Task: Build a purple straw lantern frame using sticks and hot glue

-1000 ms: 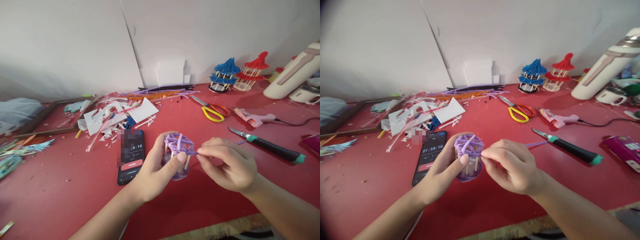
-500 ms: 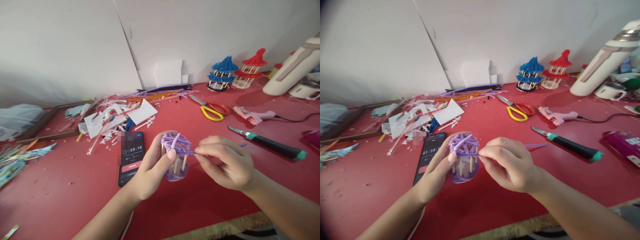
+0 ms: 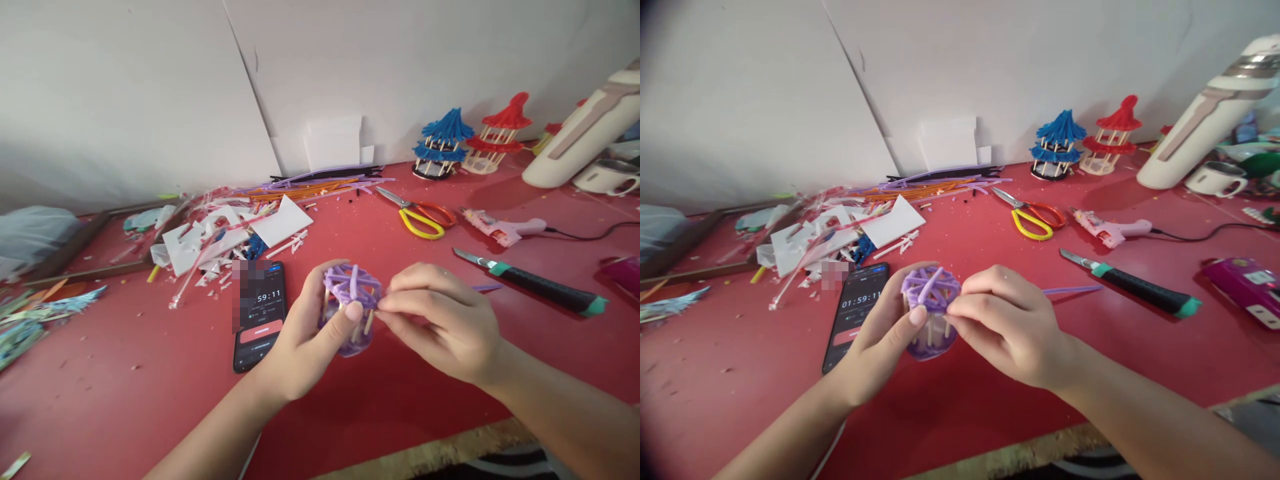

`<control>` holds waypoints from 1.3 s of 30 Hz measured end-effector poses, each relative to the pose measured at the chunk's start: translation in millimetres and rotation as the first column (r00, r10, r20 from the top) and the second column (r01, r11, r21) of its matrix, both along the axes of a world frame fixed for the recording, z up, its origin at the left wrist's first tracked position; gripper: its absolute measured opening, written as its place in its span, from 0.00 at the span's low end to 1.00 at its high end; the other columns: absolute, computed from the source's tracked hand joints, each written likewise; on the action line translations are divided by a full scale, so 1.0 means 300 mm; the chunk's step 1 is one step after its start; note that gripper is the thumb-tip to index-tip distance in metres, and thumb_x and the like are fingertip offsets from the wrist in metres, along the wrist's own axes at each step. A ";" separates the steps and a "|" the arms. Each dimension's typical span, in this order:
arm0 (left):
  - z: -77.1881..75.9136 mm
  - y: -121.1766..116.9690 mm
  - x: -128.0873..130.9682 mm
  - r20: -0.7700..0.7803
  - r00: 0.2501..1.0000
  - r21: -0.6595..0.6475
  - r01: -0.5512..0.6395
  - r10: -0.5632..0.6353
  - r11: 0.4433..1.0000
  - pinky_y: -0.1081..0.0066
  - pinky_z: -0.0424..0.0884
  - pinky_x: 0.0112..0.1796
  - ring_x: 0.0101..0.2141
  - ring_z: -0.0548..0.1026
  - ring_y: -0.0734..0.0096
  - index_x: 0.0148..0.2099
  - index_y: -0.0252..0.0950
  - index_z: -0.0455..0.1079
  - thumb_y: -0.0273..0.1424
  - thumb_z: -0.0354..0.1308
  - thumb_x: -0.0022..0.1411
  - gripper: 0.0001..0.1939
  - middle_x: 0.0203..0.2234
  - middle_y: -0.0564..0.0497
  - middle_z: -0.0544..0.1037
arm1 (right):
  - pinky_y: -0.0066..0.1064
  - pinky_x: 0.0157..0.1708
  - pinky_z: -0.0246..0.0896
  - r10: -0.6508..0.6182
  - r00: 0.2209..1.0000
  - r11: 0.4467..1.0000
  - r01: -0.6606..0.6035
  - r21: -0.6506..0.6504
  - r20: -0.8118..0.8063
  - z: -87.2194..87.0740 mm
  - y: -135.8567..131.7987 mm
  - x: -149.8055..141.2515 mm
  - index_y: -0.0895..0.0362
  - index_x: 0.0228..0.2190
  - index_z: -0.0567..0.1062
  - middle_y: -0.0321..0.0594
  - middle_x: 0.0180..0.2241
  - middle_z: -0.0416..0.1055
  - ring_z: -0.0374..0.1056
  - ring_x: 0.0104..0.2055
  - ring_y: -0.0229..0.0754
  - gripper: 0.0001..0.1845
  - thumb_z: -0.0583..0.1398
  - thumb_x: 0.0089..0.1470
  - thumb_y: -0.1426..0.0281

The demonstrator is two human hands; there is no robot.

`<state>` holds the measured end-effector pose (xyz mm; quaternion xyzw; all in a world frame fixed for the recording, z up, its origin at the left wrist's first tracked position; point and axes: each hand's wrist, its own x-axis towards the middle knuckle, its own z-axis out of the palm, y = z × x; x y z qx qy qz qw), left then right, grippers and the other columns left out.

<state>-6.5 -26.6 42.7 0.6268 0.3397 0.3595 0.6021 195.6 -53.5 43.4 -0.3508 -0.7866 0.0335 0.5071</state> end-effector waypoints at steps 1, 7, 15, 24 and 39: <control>-0.002 0.001 0.000 -0.004 1.000 -0.008 -0.003 0.003 1.000 0.70 0.71 0.47 0.44 0.73 0.68 0.60 0.43 0.60 0.43 0.56 0.69 0.21 0.46 0.50 0.75 | 0.30 0.34 0.72 0.003 1.000 0.999 -0.003 -0.032 -0.018 0.001 -0.001 -0.001 0.54 0.38 0.75 0.40 0.34 0.74 0.72 0.34 0.39 0.08 0.61 0.59 0.78; -0.010 0.000 -0.002 -0.012 1.000 -0.042 -0.021 0.020 0.999 0.71 0.71 0.41 0.40 0.73 0.69 0.60 0.44 0.58 0.43 0.57 0.69 0.22 0.42 0.51 0.74 | 0.30 0.29 0.67 -0.208 0.966 0.962 0.174 -0.211 -0.153 -0.013 0.029 0.020 0.55 0.28 0.68 0.37 0.27 0.69 0.69 0.30 0.39 0.13 0.53 0.66 0.72; -0.009 0.008 -0.010 -0.044 0.998 0.077 -0.046 0.050 0.996 0.70 0.70 0.41 0.39 0.72 0.68 0.62 0.45 0.57 0.43 0.59 0.67 0.26 0.42 0.51 0.73 | 0.34 0.41 0.75 -0.109 0.987 0.988 0.094 -0.126 -0.118 -0.014 0.060 0.071 0.55 0.56 0.69 0.47 0.48 0.76 0.77 0.42 0.43 0.24 0.64 0.59 0.70; -0.015 0.025 -0.026 -0.004 0.995 0.218 -0.096 0.099 0.971 0.71 0.72 0.40 0.39 0.73 0.69 0.62 0.46 0.59 0.42 0.61 0.66 0.27 0.44 0.50 0.73 | 0.24 0.33 0.69 0.096 0.990 0.995 -0.095 -0.011 0.108 0.009 0.047 0.075 0.59 0.41 0.77 0.39 0.29 0.77 0.73 0.30 0.34 0.06 0.62 0.60 0.77; 0.010 0.022 -0.052 0.064 0.985 0.185 0.146 -0.161 0.972 0.74 0.71 0.43 0.42 0.72 0.69 0.63 0.51 0.61 0.43 0.62 0.64 0.27 0.48 0.52 0.72 | 0.22 0.27 0.66 0.145 0.989 0.988 -0.145 -0.056 -0.002 0.023 0.032 0.045 0.58 0.37 0.74 0.38 0.28 0.75 0.70 0.29 0.33 0.03 0.60 0.61 0.76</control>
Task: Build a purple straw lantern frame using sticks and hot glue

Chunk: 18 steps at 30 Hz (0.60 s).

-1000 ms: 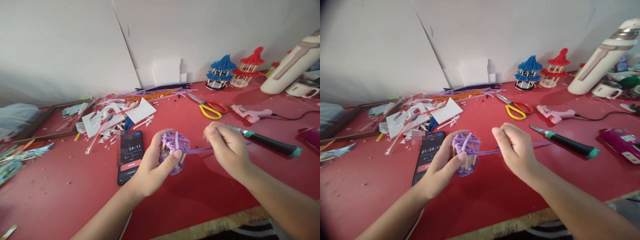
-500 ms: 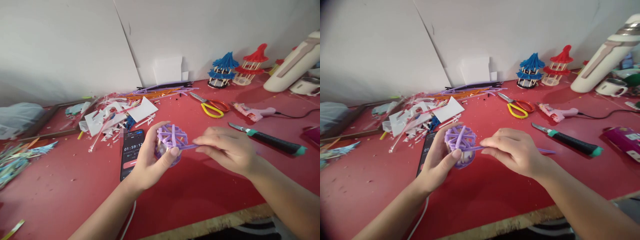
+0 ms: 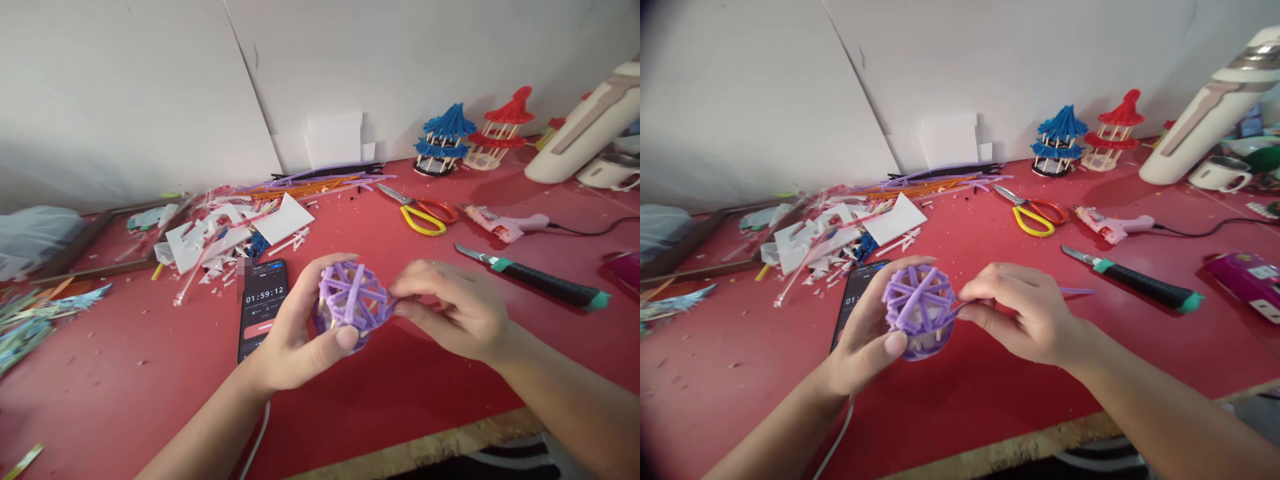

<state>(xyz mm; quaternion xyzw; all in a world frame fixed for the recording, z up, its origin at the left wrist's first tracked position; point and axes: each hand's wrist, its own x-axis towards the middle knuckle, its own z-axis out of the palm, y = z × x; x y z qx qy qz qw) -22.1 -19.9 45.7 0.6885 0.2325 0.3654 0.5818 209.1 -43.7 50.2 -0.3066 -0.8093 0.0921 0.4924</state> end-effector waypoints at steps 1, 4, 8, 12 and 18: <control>0.002 0.000 -0.001 0.001 1.000 -0.008 0.007 -0.007 1.000 0.73 0.71 0.43 0.42 0.72 0.69 0.63 0.52 0.61 0.44 0.62 0.64 0.27 0.48 0.52 0.72 | 0.21 0.25 0.65 0.000 1.000 1.000 0.000 -0.001 -0.008 0.001 -0.002 -0.002 0.58 0.37 0.74 0.38 0.28 0.76 0.70 0.29 0.33 0.03 0.60 0.61 0.76; 0.009 -0.001 -0.003 0.007 0.999 -0.056 0.031 -0.031 0.998 0.73 0.71 0.43 0.42 0.72 0.68 0.62 0.52 0.62 0.45 0.62 0.63 0.27 0.48 0.52 0.72 | 0.20 0.22 0.62 0.019 0.999 1.000 -0.019 0.011 -0.040 0.003 -0.006 -0.007 0.57 0.38 0.74 0.38 0.29 0.76 0.71 0.30 0.33 0.04 0.60 0.61 0.77; 0.022 -0.004 -0.003 0.041 0.996 -0.142 0.084 -0.079 0.986 0.72 0.71 0.43 0.43 0.73 0.67 0.62 0.53 0.63 0.44 0.63 0.61 0.28 0.48 0.52 0.73 | 0.23 0.23 0.63 0.053 0.995 0.999 -0.051 0.018 -0.080 -0.001 -0.006 -0.008 0.56 0.38 0.74 0.37 0.28 0.76 0.71 0.29 0.33 0.04 0.61 0.61 0.76; 0.033 -0.007 -0.002 0.070 0.992 -0.202 0.120 -0.108 0.972 0.70 0.71 0.44 0.44 0.73 0.65 0.61 0.50 0.65 0.43 0.65 0.59 0.29 0.48 0.51 0.73 | 0.23 0.26 0.66 0.069 0.993 0.998 -0.069 0.005 -0.094 -0.005 -0.007 -0.007 0.56 0.37 0.74 0.37 0.29 0.76 0.72 0.30 0.34 0.03 0.63 0.60 0.74; 0.024 -0.004 -0.007 0.121 0.973 -0.283 0.222 -0.194 0.933 0.71 0.71 0.43 0.44 0.74 0.64 0.62 0.48 0.65 0.41 0.67 0.57 0.32 0.49 0.50 0.74 | 0.24 0.30 0.69 0.155 0.978 0.987 -0.158 -0.013 -0.138 -0.013 -0.004 -0.004 0.57 0.42 0.74 0.39 0.31 0.75 0.72 0.31 0.35 0.07 0.62 0.61 0.74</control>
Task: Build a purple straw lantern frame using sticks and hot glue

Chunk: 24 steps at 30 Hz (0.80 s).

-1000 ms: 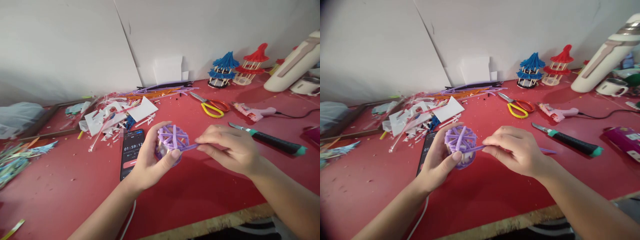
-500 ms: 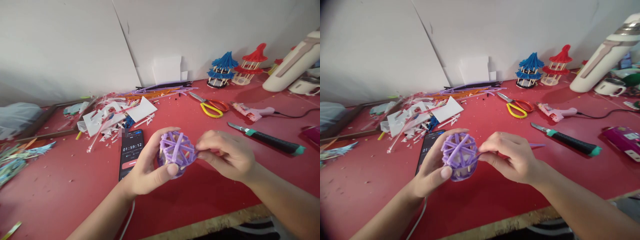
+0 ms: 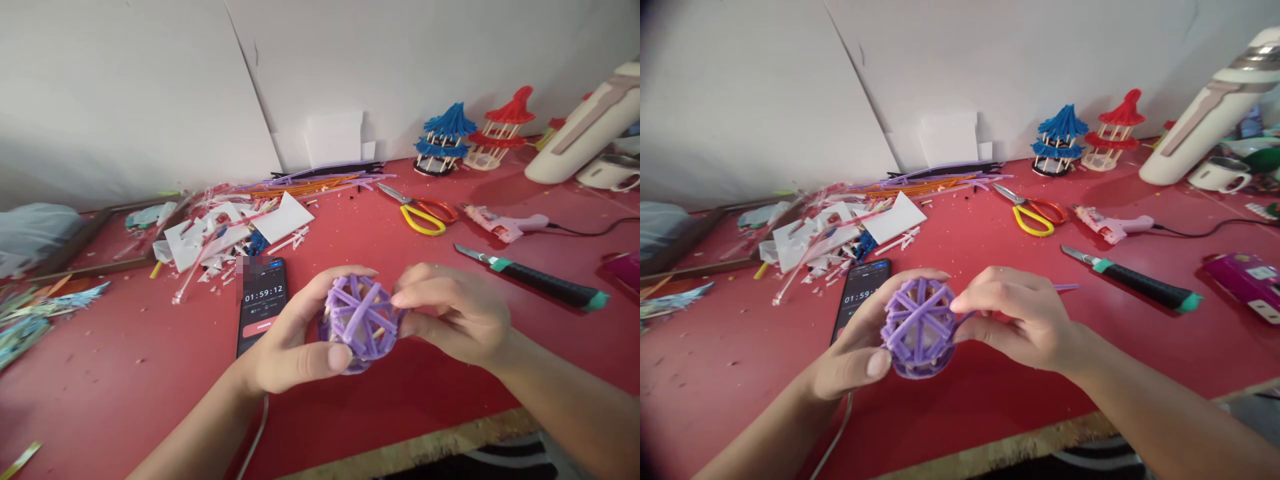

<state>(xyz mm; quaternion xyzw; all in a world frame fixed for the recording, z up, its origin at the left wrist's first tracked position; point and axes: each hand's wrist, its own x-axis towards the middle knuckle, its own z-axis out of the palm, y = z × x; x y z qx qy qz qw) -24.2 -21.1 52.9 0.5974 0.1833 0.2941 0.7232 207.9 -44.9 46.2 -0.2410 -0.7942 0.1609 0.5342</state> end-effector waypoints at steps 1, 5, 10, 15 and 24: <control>-0.003 0.001 -0.002 0.009 1.000 -0.011 0.013 -0.013 1.000 0.71 0.72 0.44 0.45 0.74 0.64 0.63 0.48 0.64 0.41 0.67 0.57 0.32 0.49 0.50 0.74 | 0.25 0.31 0.69 0.008 1.000 1.000 -0.008 0.005 0.012 0.000 0.000 0.001 0.57 0.42 0.75 0.40 0.32 0.75 0.72 0.32 0.35 0.07 0.62 0.61 0.74; -0.011 0.005 -0.005 0.014 1.000 0.007 0.021 -0.021 1.000 0.71 0.72 0.46 0.48 0.74 0.62 0.63 0.47 0.64 0.42 0.66 0.59 0.32 0.51 0.49 0.73 | 0.25 0.33 0.70 0.031 0.999 1.000 -0.031 -0.003 0.027 0.003 0.002 0.005 0.60 0.41 0.77 0.42 0.33 0.74 0.72 0.33 0.35 0.06 0.62 0.61 0.73; -0.001 0.006 0.004 0.034 0.999 0.042 0.029 -0.030 0.999 0.68 0.73 0.48 0.50 0.74 0.60 0.64 0.48 0.65 0.48 0.58 0.65 0.27 0.52 0.48 0.74 | 0.25 0.31 0.70 0.043 0.999 0.999 -0.043 -0.031 0.007 0.008 0.001 0.003 0.60 0.40 0.77 0.41 0.32 0.75 0.72 0.32 0.35 0.06 0.62 0.62 0.71; 0.007 -0.003 0.011 0.026 1.000 0.026 0.009 -0.010 1.000 0.65 0.75 0.48 0.50 0.76 0.57 0.63 0.47 0.67 0.45 0.59 0.66 0.25 0.52 0.46 0.76 | 0.26 0.31 0.70 0.066 0.998 0.997 -0.067 -0.031 -0.019 0.005 -0.006 0.000 0.59 0.40 0.77 0.41 0.32 0.74 0.72 0.32 0.35 0.05 0.62 0.61 0.73; 0.006 0.001 0.010 -0.034 0.997 0.168 -0.066 0.073 0.984 0.64 0.74 0.49 0.50 0.74 0.54 0.63 0.45 0.68 0.48 0.58 0.65 0.27 0.53 0.43 0.74 | 0.25 0.32 0.70 0.070 0.997 0.996 -0.071 -0.050 -0.029 0.007 -0.013 -0.003 0.59 0.39 0.77 0.40 0.33 0.74 0.72 0.32 0.35 0.04 0.62 0.61 0.74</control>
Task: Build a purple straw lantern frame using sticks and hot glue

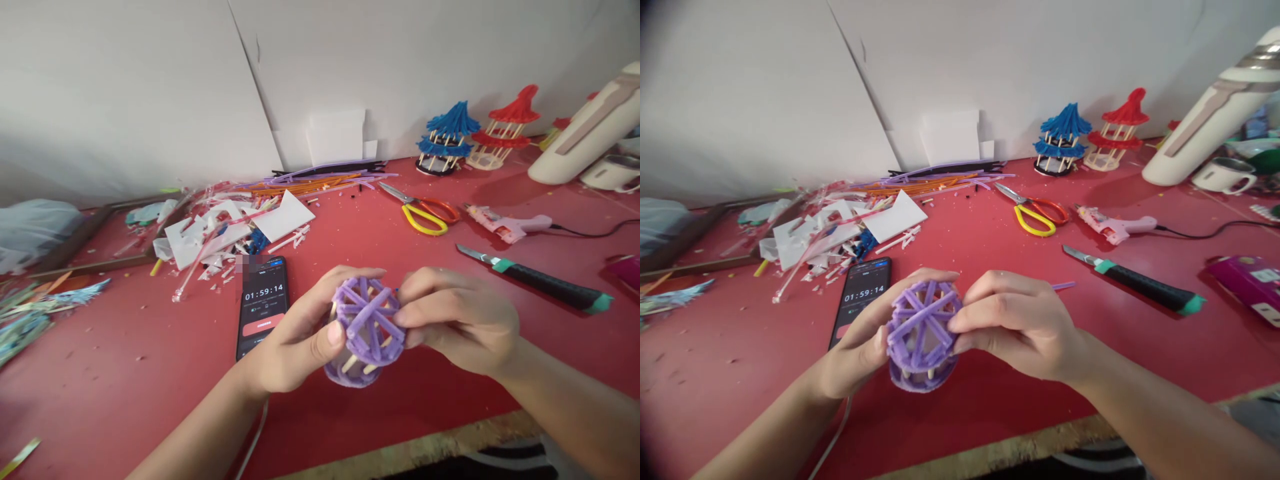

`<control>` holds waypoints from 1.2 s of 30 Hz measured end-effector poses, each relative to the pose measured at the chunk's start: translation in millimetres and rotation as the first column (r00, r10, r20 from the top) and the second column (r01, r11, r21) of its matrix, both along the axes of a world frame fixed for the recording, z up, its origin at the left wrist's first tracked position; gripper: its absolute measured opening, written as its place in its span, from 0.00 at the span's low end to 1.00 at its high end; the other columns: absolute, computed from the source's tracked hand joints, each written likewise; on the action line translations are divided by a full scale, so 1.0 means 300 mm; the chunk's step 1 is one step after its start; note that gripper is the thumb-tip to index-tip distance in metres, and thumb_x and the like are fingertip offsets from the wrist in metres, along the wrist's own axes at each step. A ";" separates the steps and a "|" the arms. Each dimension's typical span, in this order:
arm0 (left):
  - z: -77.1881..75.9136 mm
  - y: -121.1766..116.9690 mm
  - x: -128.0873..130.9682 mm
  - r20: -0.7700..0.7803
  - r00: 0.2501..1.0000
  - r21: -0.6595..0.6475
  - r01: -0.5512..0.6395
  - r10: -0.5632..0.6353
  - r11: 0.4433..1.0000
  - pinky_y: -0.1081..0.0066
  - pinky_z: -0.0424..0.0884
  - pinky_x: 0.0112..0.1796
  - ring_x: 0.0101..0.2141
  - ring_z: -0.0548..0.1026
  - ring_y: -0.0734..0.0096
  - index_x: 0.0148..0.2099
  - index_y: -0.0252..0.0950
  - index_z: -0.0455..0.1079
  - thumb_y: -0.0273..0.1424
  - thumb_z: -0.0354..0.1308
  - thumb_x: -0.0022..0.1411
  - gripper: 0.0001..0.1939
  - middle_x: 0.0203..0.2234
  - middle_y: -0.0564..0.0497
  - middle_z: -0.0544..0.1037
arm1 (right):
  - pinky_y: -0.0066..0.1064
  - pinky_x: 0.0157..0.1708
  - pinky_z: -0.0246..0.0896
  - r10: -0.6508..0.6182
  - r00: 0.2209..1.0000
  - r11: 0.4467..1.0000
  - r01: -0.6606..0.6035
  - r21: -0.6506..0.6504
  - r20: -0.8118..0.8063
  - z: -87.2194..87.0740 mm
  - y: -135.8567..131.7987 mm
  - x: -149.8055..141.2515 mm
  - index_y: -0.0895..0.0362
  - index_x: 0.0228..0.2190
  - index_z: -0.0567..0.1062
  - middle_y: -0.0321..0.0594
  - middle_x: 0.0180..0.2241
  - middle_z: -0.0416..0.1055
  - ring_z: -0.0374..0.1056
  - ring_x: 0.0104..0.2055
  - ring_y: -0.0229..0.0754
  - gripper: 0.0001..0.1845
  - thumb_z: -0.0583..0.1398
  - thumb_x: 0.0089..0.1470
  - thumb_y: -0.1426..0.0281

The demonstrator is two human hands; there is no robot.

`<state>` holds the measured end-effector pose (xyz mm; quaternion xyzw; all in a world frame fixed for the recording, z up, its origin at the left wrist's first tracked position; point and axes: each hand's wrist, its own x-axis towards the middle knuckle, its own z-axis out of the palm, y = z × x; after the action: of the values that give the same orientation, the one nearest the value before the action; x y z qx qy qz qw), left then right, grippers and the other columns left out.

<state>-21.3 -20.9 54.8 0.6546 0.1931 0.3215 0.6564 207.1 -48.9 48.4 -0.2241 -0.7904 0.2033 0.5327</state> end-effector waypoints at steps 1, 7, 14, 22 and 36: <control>-0.001 0.000 0.001 -0.009 1.000 0.020 -0.021 0.021 1.000 0.64 0.73 0.49 0.50 0.74 0.54 0.63 0.45 0.68 0.48 0.59 0.65 0.28 0.53 0.43 0.73 | 0.26 0.32 0.70 -0.002 1.000 1.000 0.002 0.000 -0.006 -0.002 -0.001 0.000 0.59 0.39 0.77 0.40 0.33 0.74 0.72 0.33 0.35 0.04 0.63 0.61 0.74; -0.019 -0.003 0.017 0.065 0.989 -0.038 -0.129 0.131 0.991 0.69 0.74 0.44 0.45 0.75 0.62 0.63 0.47 0.67 0.47 0.60 0.64 0.27 0.48 0.47 0.76 | 0.31 0.32 0.71 -0.059 0.998 0.998 0.059 0.032 0.012 -0.007 -0.008 -0.007 0.58 0.40 0.77 0.40 0.31 0.74 0.70 0.32 0.37 0.05 0.63 0.60 0.75; -0.035 0.013 0.023 0.074 0.981 0.043 -0.185 0.182 0.982 0.69 0.73 0.49 0.52 0.74 0.61 0.58 0.46 0.71 0.44 0.56 0.68 0.19 0.55 0.47 0.74 | 0.34 0.35 0.74 -0.205 0.973 0.954 0.175 0.243 0.106 0.007 -0.007 -0.008 0.59 0.39 0.77 0.40 0.30 0.76 0.72 0.32 0.38 0.07 0.64 0.57 0.78; -0.040 -0.003 0.034 0.085 0.982 -0.163 -0.153 0.168 0.975 0.60 0.71 0.54 0.57 0.73 0.54 0.59 0.45 0.72 0.42 0.55 0.70 0.19 0.58 0.46 0.75 | 0.34 0.36 0.73 -0.400 0.911 0.888 0.358 0.288 0.098 -0.007 -0.022 0.003 0.53 0.37 0.78 0.39 0.36 0.68 0.70 0.38 0.40 0.07 0.66 0.56 0.75; -0.029 -0.008 0.063 0.028 0.891 -0.195 -0.439 0.452 0.877 0.72 0.76 0.36 0.41 0.79 0.69 0.46 0.43 0.73 0.40 0.64 0.63 0.11 0.51 0.50 0.75 | 0.48 0.47 0.75 -0.338 0.938 0.925 0.315 0.214 0.079 -0.020 0.000 -0.010 0.55 0.37 0.77 0.46 0.42 0.77 0.75 0.47 0.49 0.07 0.64 0.56 0.77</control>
<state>-2.5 -23.3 46.0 0.5171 0.3434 0.4683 0.6288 204.2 -49.0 42.5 -0.3100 -0.7874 0.0189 0.5324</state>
